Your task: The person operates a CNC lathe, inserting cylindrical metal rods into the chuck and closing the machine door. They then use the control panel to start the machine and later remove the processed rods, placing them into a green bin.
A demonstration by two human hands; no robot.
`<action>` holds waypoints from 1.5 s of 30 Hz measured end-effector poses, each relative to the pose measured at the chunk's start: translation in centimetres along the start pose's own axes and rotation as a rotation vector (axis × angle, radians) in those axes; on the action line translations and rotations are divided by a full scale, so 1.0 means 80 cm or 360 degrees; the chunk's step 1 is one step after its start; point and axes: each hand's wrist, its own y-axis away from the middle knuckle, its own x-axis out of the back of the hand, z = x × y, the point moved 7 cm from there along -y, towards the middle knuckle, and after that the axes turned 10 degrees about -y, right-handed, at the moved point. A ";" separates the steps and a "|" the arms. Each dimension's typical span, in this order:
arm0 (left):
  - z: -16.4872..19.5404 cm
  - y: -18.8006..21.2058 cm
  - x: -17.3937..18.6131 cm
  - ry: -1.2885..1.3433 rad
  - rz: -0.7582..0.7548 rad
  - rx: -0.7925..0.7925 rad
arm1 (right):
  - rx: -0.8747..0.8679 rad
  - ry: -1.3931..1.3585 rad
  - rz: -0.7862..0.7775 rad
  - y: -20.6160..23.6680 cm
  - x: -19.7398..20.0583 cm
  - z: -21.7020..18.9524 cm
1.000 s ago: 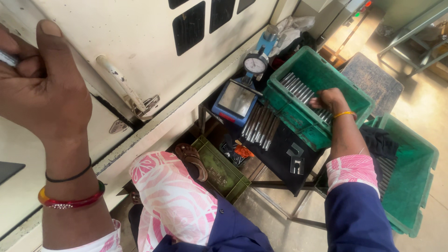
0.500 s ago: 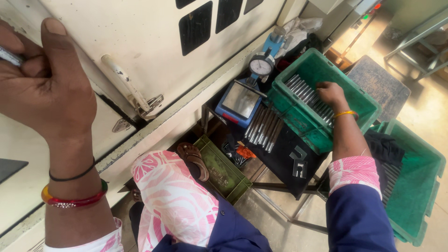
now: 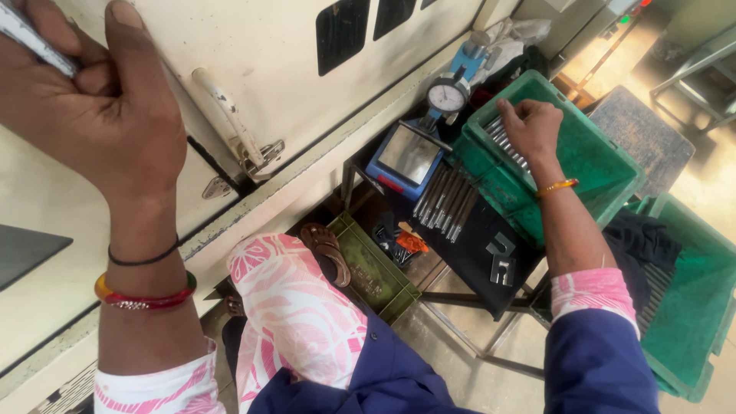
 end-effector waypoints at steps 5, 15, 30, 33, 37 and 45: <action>-0.001 -0.001 -0.003 0.0076 -0.0015 0.0078 | 0.0356 -0.0063 -0.0087 0.074 0.023 -0.031; 0.010 -0.004 -0.001 -0.0065 -0.0004 -0.0075 | -0.0433 0.1332 0.0468 0.234 0.186 0.129; 0.001 -0.004 -0.006 0.0067 -0.0009 -0.0126 | -0.0231 0.0669 0.0899 0.279 0.271 0.219; -0.012 -0.001 -0.011 0.0130 -0.0007 -0.0006 | -0.0182 0.0506 0.1018 0.275 0.304 0.217; -0.022 0.004 -0.011 0.0033 -0.0015 -0.0020 | -0.0162 0.0562 0.1111 0.265 0.351 0.202; -0.035 0.014 -0.012 0.0000 -0.0017 0.0099 | 0.0051 -0.1553 0.0738 0.202 0.337 0.103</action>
